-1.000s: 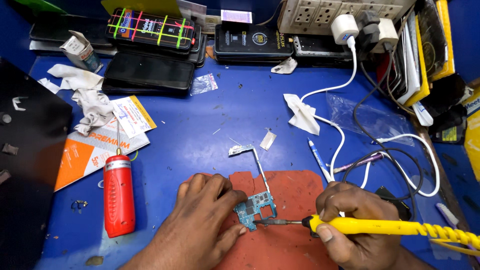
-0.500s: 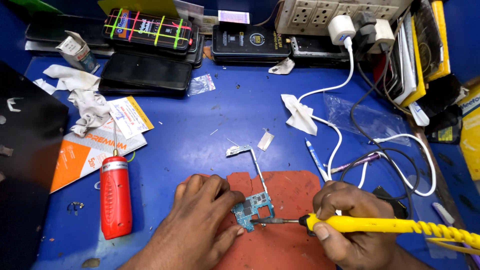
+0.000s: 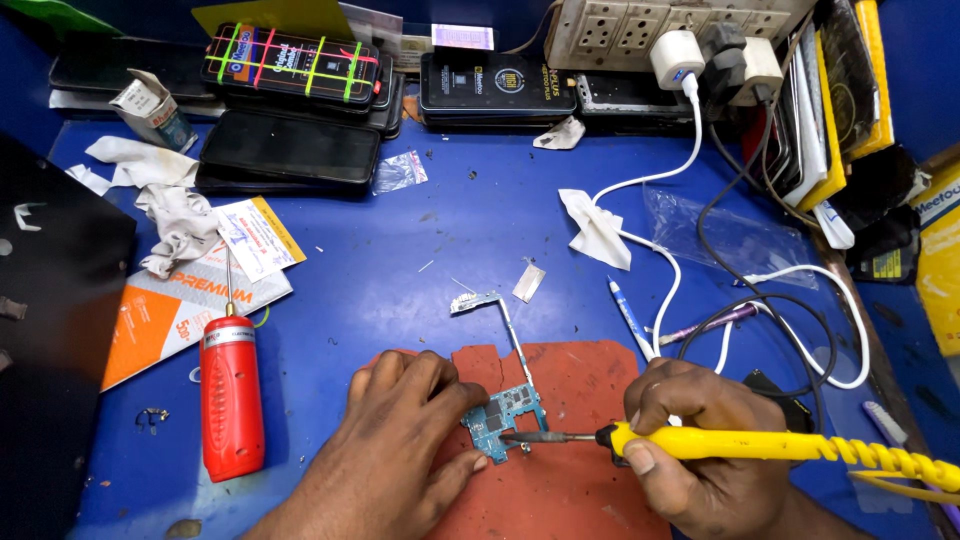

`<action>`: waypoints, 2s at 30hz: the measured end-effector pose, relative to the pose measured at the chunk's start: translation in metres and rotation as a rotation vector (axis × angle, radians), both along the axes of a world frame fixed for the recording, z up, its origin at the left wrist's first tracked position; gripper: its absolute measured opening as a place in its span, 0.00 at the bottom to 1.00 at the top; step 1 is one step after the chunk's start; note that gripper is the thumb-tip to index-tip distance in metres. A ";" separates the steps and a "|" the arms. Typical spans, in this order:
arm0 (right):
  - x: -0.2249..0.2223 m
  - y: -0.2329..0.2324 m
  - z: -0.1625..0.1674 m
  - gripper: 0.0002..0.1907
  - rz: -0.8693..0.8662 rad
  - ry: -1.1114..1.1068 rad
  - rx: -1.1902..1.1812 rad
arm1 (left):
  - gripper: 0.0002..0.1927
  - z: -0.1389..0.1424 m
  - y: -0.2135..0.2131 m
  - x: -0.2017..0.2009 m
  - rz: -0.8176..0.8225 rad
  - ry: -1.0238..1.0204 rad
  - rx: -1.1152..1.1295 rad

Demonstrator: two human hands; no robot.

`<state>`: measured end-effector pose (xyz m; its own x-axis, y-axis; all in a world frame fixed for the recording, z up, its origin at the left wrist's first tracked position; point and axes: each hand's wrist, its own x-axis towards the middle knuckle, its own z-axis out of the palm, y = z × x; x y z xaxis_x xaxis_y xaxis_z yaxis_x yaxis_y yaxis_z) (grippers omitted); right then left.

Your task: The person solders a phone motherboard on a red mat at a repair workbench, holding the board steady with one hand while applying a yellow soldering iron to its components. They reposition the board and continue soldering different points, briefly reaching aside before resuming work on the board.

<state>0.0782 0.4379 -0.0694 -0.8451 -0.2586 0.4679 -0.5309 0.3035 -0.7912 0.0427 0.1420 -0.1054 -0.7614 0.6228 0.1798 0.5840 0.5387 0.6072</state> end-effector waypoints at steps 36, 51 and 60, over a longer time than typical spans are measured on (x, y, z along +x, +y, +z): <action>-0.005 -0.006 0.010 0.08 -0.133 0.058 0.086 | 0.25 0.007 -0.003 -0.001 -0.009 -0.007 0.025; -0.006 -0.005 0.009 0.08 -0.137 0.038 0.087 | 0.25 0.013 -0.004 0.000 -0.020 0.007 0.061; -0.005 -0.004 0.009 0.08 -0.115 0.058 0.097 | 0.24 0.006 -0.004 0.000 -0.028 0.007 0.058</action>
